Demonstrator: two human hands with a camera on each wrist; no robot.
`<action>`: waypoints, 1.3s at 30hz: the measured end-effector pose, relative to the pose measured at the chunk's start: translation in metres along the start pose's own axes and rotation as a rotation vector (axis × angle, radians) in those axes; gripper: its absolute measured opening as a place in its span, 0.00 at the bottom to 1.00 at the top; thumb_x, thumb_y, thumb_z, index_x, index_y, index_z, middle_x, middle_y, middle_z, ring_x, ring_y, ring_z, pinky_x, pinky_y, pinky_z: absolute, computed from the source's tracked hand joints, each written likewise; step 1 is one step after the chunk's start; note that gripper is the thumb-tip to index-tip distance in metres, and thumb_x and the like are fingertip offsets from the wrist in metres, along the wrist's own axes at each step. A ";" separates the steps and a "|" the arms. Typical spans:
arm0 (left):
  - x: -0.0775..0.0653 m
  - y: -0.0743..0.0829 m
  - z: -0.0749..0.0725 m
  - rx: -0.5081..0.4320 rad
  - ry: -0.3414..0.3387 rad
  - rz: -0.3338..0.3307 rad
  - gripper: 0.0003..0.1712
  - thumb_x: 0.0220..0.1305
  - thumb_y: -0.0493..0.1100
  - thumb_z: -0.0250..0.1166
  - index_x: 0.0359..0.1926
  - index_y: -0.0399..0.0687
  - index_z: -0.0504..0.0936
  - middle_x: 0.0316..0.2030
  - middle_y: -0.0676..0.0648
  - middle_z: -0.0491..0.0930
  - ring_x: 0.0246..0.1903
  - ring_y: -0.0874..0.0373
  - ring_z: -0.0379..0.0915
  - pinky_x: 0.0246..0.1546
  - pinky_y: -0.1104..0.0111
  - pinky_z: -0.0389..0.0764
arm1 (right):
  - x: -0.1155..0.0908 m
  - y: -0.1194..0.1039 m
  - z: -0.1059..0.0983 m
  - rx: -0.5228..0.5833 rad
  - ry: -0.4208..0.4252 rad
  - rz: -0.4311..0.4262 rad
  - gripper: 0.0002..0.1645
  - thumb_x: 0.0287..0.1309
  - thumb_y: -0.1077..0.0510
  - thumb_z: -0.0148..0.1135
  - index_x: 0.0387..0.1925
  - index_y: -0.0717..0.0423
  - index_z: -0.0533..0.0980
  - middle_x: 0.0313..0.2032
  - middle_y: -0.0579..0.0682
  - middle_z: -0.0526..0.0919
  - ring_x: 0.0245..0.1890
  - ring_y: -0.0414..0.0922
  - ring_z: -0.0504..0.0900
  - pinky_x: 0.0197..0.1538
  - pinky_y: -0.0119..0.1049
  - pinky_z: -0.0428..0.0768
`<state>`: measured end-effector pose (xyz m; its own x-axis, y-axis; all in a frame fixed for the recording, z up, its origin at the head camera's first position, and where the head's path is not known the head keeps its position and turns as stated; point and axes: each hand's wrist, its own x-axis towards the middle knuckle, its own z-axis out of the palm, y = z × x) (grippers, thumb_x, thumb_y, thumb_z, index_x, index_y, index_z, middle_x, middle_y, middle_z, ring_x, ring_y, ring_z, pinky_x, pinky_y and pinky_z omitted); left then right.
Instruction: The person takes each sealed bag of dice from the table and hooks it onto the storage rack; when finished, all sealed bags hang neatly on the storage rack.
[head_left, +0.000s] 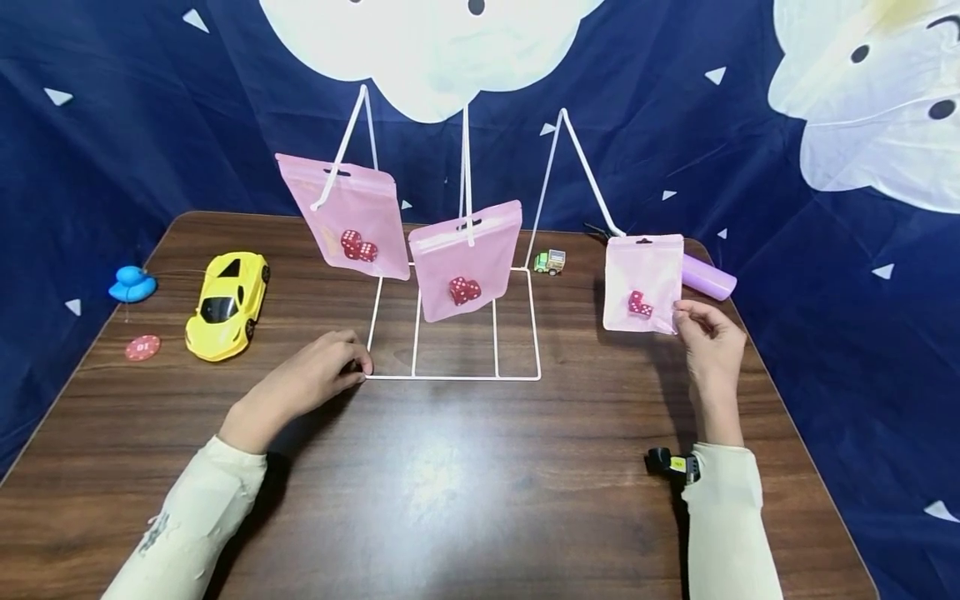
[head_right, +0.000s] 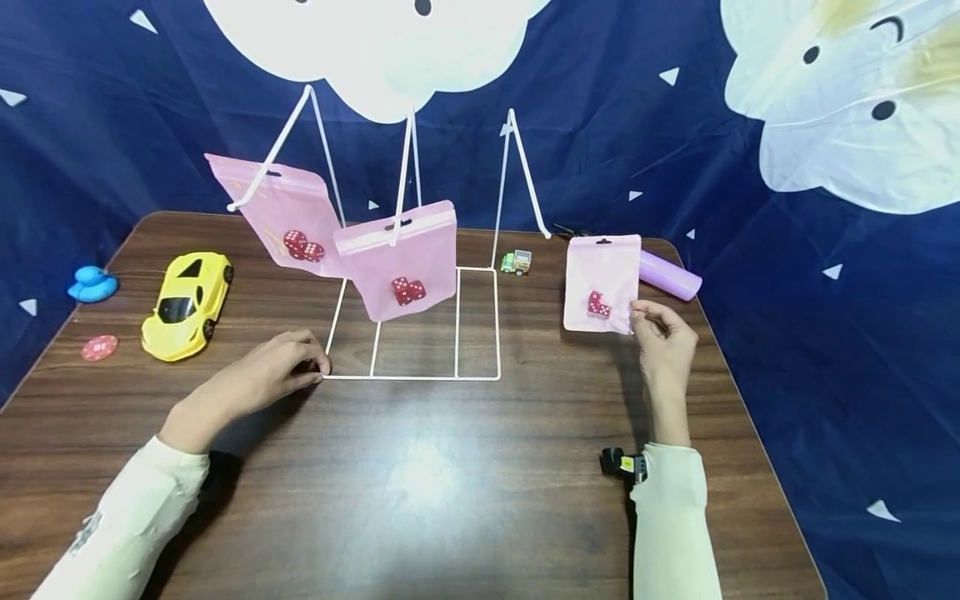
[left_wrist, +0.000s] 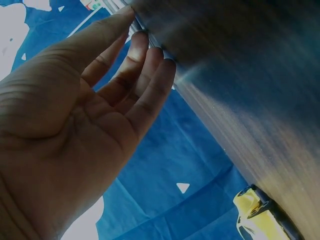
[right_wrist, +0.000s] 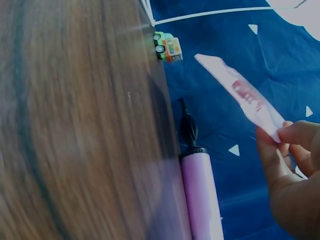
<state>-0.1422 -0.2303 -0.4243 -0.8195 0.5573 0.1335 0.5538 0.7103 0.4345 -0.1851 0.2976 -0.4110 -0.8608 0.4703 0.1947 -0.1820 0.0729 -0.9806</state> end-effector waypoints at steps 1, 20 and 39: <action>0.000 0.000 0.000 0.000 -0.002 -0.003 0.11 0.61 0.27 0.76 0.34 0.46 0.86 0.35 0.50 0.78 0.41 0.46 0.80 0.47 0.48 0.82 | -0.001 -0.001 -0.002 0.036 0.006 -0.013 0.10 0.64 0.75 0.66 0.38 0.63 0.90 0.27 0.41 0.86 0.26 0.34 0.79 0.33 0.21 0.78; -0.002 0.000 0.001 -0.003 0.006 0.022 0.10 0.61 0.28 0.77 0.34 0.46 0.86 0.35 0.49 0.78 0.40 0.46 0.80 0.47 0.48 0.82 | -0.014 -0.031 -0.005 0.418 0.119 -0.183 0.08 0.59 0.83 0.64 0.40 0.80 0.85 0.26 0.54 0.84 0.20 0.40 0.72 0.24 0.24 0.74; -0.001 -0.001 0.000 0.005 0.002 0.004 0.10 0.61 0.28 0.77 0.34 0.46 0.86 0.35 0.49 0.78 0.40 0.46 0.80 0.48 0.47 0.82 | -0.025 -0.049 0.003 0.697 0.203 -0.328 0.09 0.53 0.86 0.65 0.38 0.89 0.78 0.27 0.62 0.83 0.19 0.42 0.73 0.22 0.26 0.72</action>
<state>-0.1418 -0.2314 -0.4251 -0.8177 0.5590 0.1373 0.5577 0.7104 0.4293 -0.1558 0.2796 -0.3680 -0.6205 0.6760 0.3976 -0.7244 -0.2998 -0.6208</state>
